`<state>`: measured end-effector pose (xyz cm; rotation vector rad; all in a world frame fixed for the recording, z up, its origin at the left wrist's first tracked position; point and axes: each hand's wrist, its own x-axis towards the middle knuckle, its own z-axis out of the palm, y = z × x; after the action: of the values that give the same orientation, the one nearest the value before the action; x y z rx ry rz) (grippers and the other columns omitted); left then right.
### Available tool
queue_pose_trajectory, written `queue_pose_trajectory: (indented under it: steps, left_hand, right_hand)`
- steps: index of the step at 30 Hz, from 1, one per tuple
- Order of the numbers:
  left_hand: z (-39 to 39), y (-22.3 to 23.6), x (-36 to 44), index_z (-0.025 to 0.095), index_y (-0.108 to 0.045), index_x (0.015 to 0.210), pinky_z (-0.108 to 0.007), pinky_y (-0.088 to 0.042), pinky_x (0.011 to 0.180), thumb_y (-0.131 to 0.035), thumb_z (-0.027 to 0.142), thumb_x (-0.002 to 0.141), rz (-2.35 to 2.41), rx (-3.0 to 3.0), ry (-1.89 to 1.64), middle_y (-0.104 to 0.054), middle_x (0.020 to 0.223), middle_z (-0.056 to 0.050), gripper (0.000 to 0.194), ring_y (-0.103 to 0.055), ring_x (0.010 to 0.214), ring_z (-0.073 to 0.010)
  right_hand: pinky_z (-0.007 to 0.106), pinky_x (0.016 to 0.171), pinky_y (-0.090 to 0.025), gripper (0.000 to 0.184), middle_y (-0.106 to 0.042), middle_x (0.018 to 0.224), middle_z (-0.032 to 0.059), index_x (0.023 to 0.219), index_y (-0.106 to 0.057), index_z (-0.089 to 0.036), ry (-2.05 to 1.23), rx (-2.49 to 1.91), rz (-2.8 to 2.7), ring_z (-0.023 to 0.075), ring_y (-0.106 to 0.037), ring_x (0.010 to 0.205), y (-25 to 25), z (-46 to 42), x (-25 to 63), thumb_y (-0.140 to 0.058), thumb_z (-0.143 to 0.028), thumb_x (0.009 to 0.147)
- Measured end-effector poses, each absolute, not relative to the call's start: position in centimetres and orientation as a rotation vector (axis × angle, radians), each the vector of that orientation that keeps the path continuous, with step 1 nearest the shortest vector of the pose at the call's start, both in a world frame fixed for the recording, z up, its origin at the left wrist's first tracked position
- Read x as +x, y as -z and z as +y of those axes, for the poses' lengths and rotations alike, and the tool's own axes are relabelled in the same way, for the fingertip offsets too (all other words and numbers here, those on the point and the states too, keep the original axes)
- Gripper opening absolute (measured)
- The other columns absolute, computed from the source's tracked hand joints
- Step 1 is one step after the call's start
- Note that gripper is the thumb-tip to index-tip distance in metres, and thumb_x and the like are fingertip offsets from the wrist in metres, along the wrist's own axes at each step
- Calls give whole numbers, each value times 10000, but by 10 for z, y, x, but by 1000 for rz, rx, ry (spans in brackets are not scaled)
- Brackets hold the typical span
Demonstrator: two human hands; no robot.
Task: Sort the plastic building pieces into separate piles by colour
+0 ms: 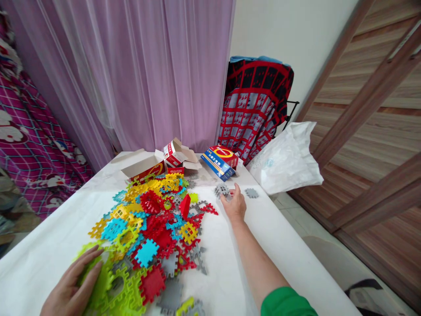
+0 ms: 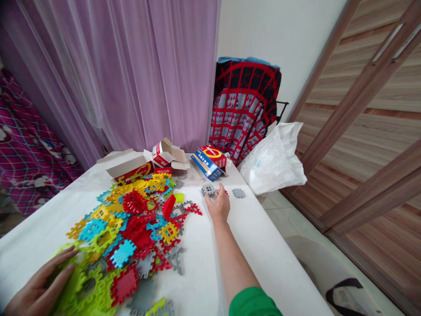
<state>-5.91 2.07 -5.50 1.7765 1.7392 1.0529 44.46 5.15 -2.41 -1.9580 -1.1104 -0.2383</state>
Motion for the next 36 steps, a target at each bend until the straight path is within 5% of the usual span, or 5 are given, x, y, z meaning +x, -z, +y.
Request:
queue_pose_trajectory:
  steps: [36]
  left_hand:
    - [13, 27, -42, 293, -721, 1011, -489, -327, 1174, -547, 682, 676, 1782, 1667, -1080, -671, 1282, -35, 542, -556, 1280, -321]
  right_hand:
    - [350, 864, -435, 660, -691, 1106, 110, 1338, -483, -133, 149, -1943, -986, 259, -600, 1013, 26, 52, 446, -563, -461, 771]
